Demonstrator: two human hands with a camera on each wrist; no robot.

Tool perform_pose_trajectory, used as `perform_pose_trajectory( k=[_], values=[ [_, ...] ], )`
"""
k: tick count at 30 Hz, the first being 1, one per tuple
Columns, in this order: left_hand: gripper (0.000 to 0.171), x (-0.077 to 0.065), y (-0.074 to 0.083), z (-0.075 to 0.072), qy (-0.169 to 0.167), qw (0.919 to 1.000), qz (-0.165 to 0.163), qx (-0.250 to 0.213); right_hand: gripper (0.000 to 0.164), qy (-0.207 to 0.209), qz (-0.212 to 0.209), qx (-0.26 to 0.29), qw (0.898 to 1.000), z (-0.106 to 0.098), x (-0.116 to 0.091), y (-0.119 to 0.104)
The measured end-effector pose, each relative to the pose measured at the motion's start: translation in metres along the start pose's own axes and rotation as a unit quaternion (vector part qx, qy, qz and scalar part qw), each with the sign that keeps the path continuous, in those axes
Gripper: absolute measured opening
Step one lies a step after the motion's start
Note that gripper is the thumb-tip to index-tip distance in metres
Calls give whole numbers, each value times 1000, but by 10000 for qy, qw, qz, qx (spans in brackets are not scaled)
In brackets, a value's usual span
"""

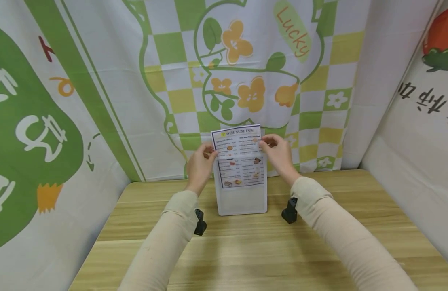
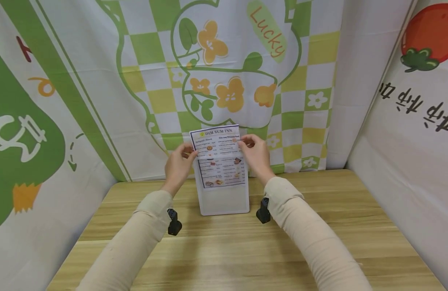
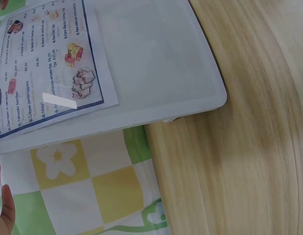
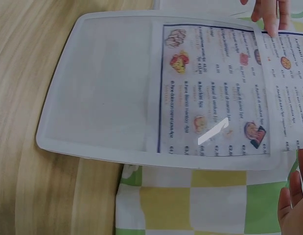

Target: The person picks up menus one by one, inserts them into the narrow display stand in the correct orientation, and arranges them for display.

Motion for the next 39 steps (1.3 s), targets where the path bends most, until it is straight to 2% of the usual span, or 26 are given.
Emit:
perform_pose_trajectory(
  k=[9, 14, 19, 25, 31, 39],
  values=[
    [27, 2, -2, -1, -94, 9998, 45, 164, 24, -41, -75, -25, 10000, -2, 4, -11],
    [30, 2, 3, -4, -52, 10000, -9, -68, 24, -143, -126, -101, 9998, -1, 0, -4],
    [28, 1, 7, -6, 104, 9997, 106, -217, 25, -214, -54, -162, 9996, 1, -1, 2],
    [28, -1, 5, -5, 61, 9998, 82, -185, 23, -23, -218, -78, 9997, 2, 0, -3],
    [35, -1, 5, -4, 84, 9994, 337, -34, 21, -83, -436, -172, 9989, 2, -1, -5],
    [31, -3, 3, -5, 48, 9977, 636, 236, 27, -80, -439, -371, 9983, 1, -5, 5]
  ],
)
Point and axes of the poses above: each hand's wrist, its own x-axis towards the middle knuckle, its own z-axis out of the palm, y = z × x, the point moved 3 cm from there along x, towards the middle knuckle, and after that the axes turned 2 degrees about -x, right-handed, at the moved point
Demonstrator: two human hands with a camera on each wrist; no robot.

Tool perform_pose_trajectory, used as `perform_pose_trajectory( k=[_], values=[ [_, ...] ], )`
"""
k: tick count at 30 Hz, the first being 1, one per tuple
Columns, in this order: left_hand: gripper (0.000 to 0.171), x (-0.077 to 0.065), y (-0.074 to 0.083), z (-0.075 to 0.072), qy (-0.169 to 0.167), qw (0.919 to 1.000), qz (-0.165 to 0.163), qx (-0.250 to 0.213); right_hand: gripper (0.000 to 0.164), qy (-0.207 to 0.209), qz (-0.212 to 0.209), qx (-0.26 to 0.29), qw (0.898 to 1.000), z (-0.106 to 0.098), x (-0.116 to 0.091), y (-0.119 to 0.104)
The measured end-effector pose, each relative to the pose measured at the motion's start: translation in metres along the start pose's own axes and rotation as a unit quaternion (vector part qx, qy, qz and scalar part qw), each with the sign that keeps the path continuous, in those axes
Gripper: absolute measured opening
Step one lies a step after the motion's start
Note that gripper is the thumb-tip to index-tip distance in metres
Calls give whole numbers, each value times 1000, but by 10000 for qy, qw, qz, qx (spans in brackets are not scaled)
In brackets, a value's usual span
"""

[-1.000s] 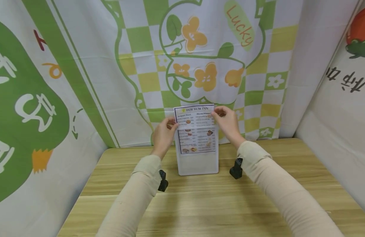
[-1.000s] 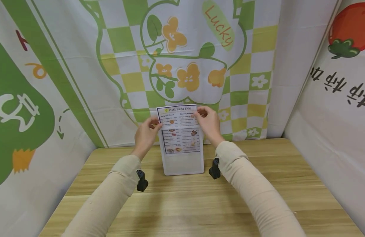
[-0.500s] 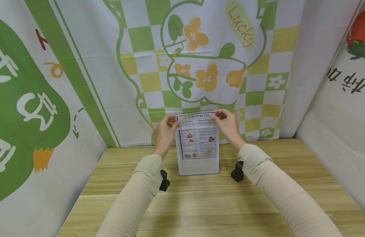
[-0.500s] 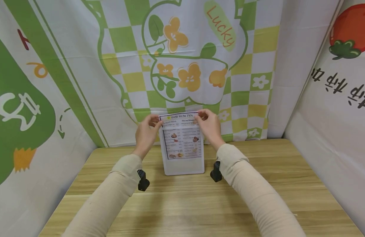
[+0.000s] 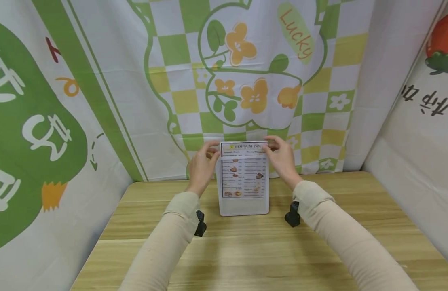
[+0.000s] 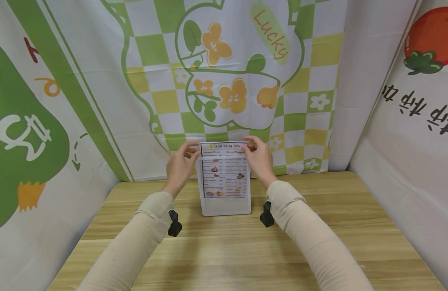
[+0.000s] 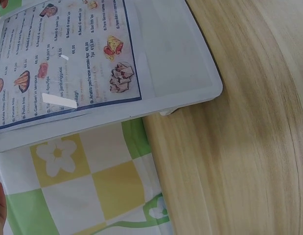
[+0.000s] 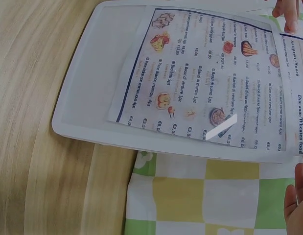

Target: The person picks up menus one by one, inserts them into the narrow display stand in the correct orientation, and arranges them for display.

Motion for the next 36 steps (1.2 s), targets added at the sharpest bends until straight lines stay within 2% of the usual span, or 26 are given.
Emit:
perform_pose_trajectory(
  k=[7, 12, 21, 30, 36],
  values=[
    [38, 4, 3, 1, -84, 9999, 97, -24, 22, -29, -107, -294, 9995, 2, 2, -3],
    [26, 4, 2, 4, -126, 9998, 1, 147, 19, -217, -173, -396, 9988, 6, 1, -4],
    [14, -3, -8, 8, -189, 9992, 32, 362, 19, -476, 39, -643, 9968, 9, -5, 8],
    [17, -6, -10, 9, -319, 9971, 47, 689, 21, -626, 47, -698, 9956, 10, -8, 11],
    [20, -6, -11, 9, -339, 9957, 154, 846, 22, -672, -168, -903, 9935, 9, -8, 13]
  ],
)
Point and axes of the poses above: each hand's wrist, its own x-axis towards the middle knuckle, its own z-axis out of the palm, y = z × x, the point moved 3 cm from there along x, towards the middle knuckle, and after that the axes turned 2 degrees about -x, right-handed, at the moved point
